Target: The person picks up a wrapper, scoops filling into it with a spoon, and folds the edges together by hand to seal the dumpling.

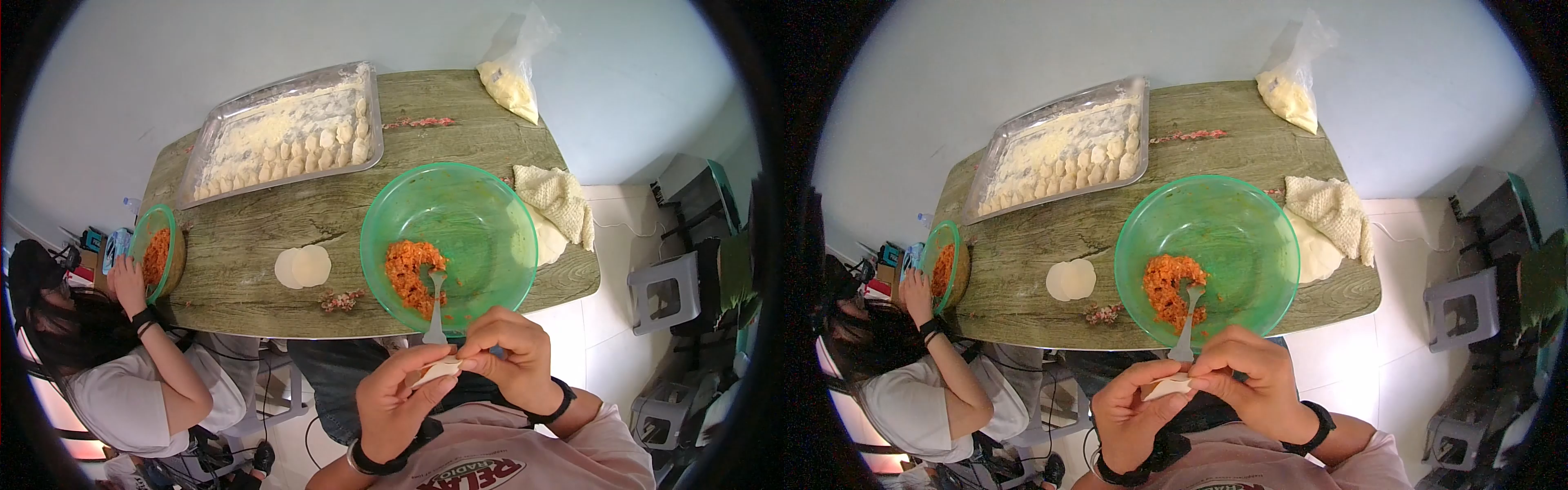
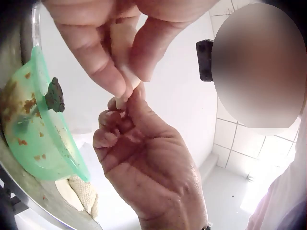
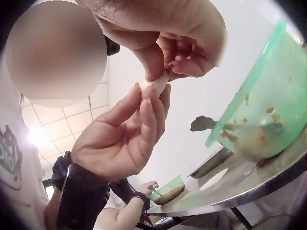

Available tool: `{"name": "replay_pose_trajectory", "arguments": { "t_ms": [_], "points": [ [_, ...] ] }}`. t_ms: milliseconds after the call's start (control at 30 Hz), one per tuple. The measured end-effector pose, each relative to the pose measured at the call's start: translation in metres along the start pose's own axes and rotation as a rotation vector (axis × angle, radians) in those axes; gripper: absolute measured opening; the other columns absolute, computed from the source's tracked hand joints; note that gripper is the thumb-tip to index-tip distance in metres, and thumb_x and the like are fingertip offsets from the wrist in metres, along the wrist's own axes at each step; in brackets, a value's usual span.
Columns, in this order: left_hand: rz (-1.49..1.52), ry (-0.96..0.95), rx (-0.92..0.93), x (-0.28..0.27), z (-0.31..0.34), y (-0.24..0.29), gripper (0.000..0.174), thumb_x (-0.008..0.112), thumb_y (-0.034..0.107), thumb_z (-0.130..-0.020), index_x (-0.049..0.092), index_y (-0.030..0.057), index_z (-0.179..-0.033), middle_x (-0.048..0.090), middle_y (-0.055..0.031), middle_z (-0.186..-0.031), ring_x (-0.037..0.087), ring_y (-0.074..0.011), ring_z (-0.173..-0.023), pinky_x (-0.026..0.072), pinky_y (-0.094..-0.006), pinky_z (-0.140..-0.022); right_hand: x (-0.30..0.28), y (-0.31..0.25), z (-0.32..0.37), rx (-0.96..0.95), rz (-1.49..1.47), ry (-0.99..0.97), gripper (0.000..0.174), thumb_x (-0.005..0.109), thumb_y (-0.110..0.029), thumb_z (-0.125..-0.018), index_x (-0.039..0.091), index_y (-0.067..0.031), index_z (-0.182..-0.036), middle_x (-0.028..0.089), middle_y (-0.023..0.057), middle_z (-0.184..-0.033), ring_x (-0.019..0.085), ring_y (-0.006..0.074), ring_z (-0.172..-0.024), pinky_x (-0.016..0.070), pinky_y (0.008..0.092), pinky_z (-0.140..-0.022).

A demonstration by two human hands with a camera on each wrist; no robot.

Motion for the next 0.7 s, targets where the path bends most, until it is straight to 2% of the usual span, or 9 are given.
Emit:
{"name": "replay_pose_trajectory", "arguments": {
  "t_ms": [133, 333, 400, 500, 533, 600, 700],
  "points": [
    [-0.041, -0.009, 0.024, 0.0006, -0.0006, 0.0011, 0.034, 0.061, -0.008, -0.081, 0.054, -0.0053, -0.114, 0.058, -0.0139, -0.110, 0.059, -0.0175, -0.100, 0.0478, -0.0253, -0.085, -0.0015, 0.0002, -0.0006, -0.007, 0.008, 0.021, 0.008, 0.070, -0.004, -0.076, 0.065, -0.0030, -0.083, 0.059, 0.0058, -0.080, 0.055, 0.0123, -0.065, 0.0424, 0.0231, -0.056],
    [0.019, 0.048, 0.018, 0.0002, -0.0008, 0.0038, 0.036, 0.062, -0.007, -0.081, 0.053, -0.0051, -0.116, 0.059, -0.0127, -0.110, 0.059, -0.0164, -0.100, 0.0474, -0.0254, -0.086, -0.0001, -0.0026, -0.0056, 0.041, -0.013, -0.033, 0.015, 0.071, -0.005, -0.075, 0.065, -0.0047, -0.088, 0.059, 0.0061, -0.086, 0.055, 0.0138, -0.070, 0.0432, 0.0242, -0.060],
    [-0.001, 0.054, 0.004, 0.0012, 0.0002, 0.0022, 0.037, 0.063, -0.006, -0.081, 0.052, -0.0050, -0.117, 0.059, -0.0126, -0.110, 0.059, -0.0160, -0.100, 0.0473, -0.0251, -0.086, 0.0010, -0.0029, -0.0061, 0.051, 0.013, -0.037, 0.014, 0.072, -0.012, -0.076, 0.064, -0.0046, -0.085, 0.057, 0.0060, -0.086, 0.053, 0.0140, -0.071, 0.0419, 0.0246, -0.063],
    [-0.029, 0.056, -0.009, 0.0013, -0.0003, 0.0007, 0.039, 0.064, -0.005, -0.080, 0.052, -0.0051, -0.118, 0.060, -0.0128, -0.110, 0.059, -0.0153, -0.099, 0.0473, -0.0248, -0.085, 0.0023, 0.0015, -0.0045, 0.009, 0.029, -0.062, 0.014, 0.071, -0.013, -0.077, 0.063, -0.0046, -0.085, 0.056, 0.0057, -0.085, 0.053, 0.0149, -0.072, 0.0421, 0.0253, -0.064],
    [-0.036, 0.050, -0.010, 0.0015, -0.0007, 0.0004, 0.040, 0.064, -0.004, -0.080, 0.052, -0.0051, -0.118, 0.060, -0.0131, -0.110, 0.059, -0.0151, -0.099, 0.0475, -0.0247, -0.085, 0.0021, 0.0017, -0.0048, 0.009, 0.029, -0.062, 0.014, 0.071, -0.013, -0.077, 0.063, -0.0046, -0.085, 0.056, 0.0057, -0.085, 0.053, 0.0149, -0.072, 0.0421, 0.0253, -0.064],
    [-0.066, 0.050, 0.001, 0.0018, -0.0009, 0.0015, 0.040, 0.064, -0.004, -0.080, 0.052, -0.0052, -0.118, 0.061, -0.0131, -0.110, 0.060, -0.0150, -0.099, 0.0477, -0.0247, -0.084, 0.0036, 0.0016, -0.0055, 0.003, 0.070, -0.117, 0.014, 0.069, -0.005, -0.075, 0.060, -0.0047, -0.085, 0.054, 0.0066, -0.084, 0.054, 0.0202, -0.077, 0.0418, 0.0292, -0.064],
    [-0.097, 0.051, 0.024, 0.0023, -0.0017, 0.0026, 0.040, 0.064, -0.003, -0.081, 0.052, -0.0049, -0.118, 0.061, -0.0132, -0.108, 0.060, -0.0147, -0.097, 0.0482, -0.0247, -0.083, 0.0035, -0.0009, -0.0064, -0.004, 0.093, -0.116, 0.014, 0.069, -0.004, -0.075, 0.060, -0.0049, -0.086, 0.053, 0.0066, -0.083, 0.053, 0.0207, -0.077, 0.0415, 0.0298, -0.064]
  ]
}}
Point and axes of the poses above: each hand's wrist, its own z-axis away from the middle knuckle, its own x-axis out of the palm, y = z × x, the point moved 4 cm from there along -z, towards the middle knuckle
